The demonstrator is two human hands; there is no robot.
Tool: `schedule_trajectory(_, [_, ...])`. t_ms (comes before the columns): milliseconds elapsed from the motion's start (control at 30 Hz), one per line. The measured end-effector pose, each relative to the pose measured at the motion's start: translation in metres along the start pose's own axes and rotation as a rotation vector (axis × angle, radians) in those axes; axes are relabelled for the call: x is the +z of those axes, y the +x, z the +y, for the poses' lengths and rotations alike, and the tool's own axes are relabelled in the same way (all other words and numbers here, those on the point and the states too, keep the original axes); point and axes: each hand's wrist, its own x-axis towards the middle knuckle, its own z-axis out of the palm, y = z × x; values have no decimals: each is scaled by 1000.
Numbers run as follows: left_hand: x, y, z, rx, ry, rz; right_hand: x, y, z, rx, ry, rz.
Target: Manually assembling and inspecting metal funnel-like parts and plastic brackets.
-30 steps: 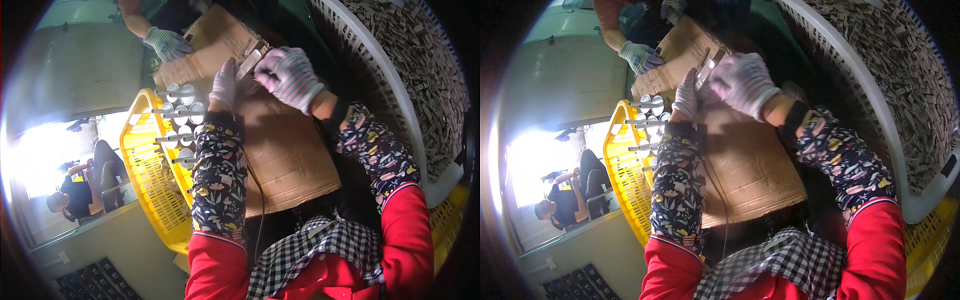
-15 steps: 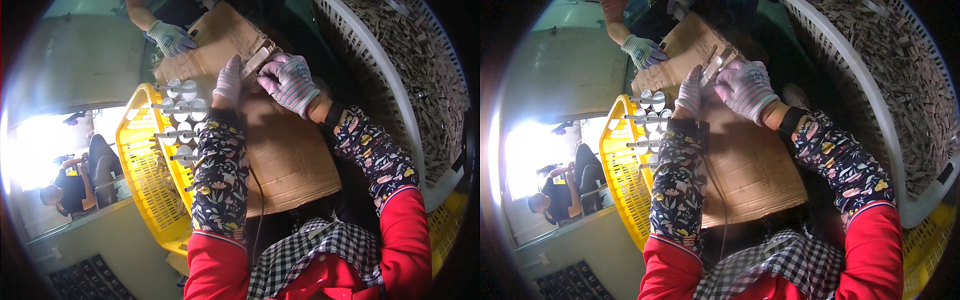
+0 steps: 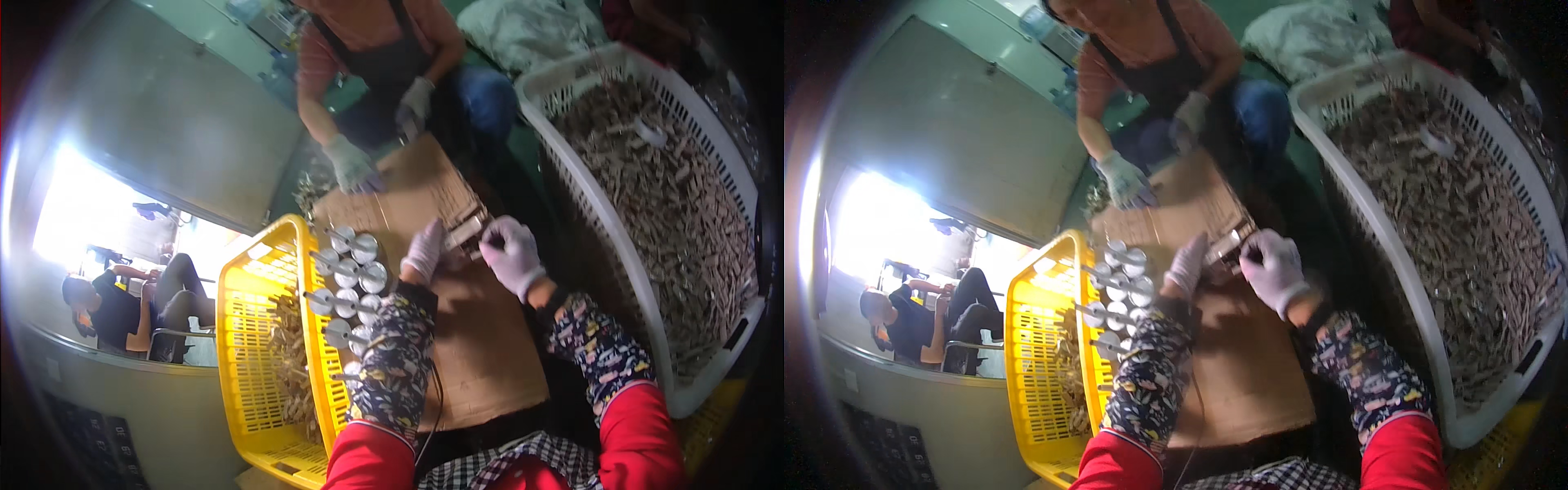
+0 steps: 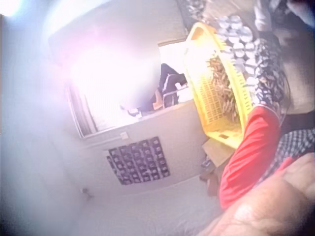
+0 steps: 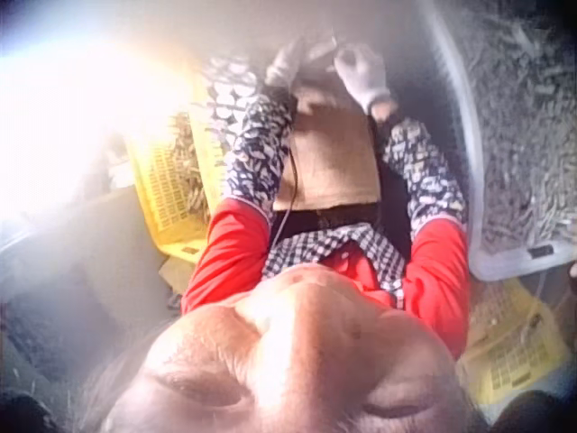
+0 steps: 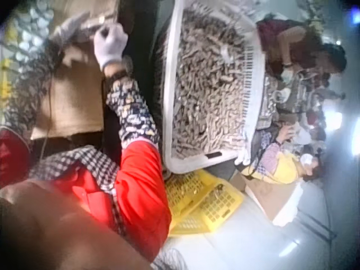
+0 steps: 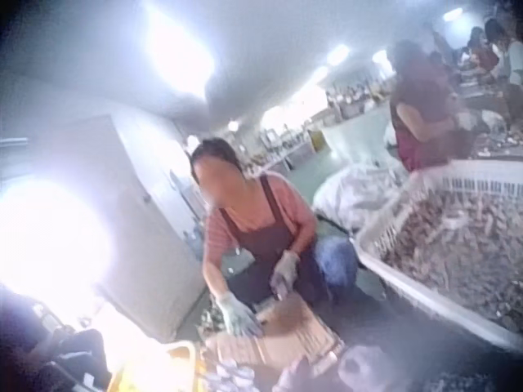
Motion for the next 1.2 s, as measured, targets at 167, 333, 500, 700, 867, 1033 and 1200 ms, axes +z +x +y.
schedule_trajectory(167, [-12,3,-15,323,175,94,5,0,-1,-554,-360,-183])
schedule_trajectory(333, [-23,35,31,-314,-544,-144,26,7,50,-400,-501,-311])
schedule_trajectory(500, [-28,23,47,-502,-725,-19,39,8,46,-274,-578,-402])
schedule_trajectory(700, [-30,11,42,-520,-647,-86,41,-1,30,-260,-620,-447])
schedule_trajectory(867, [-38,-60,114,-110,-238,-174,-19,-50,79,28,114,-144])
schedule_trajectory(1033, [-32,-146,109,338,242,-55,26,-34,66,201,401,-459])
schedule_trajectory(1200, [3,-158,61,-196,-392,77,47,-75,71,-119,-375,-680])
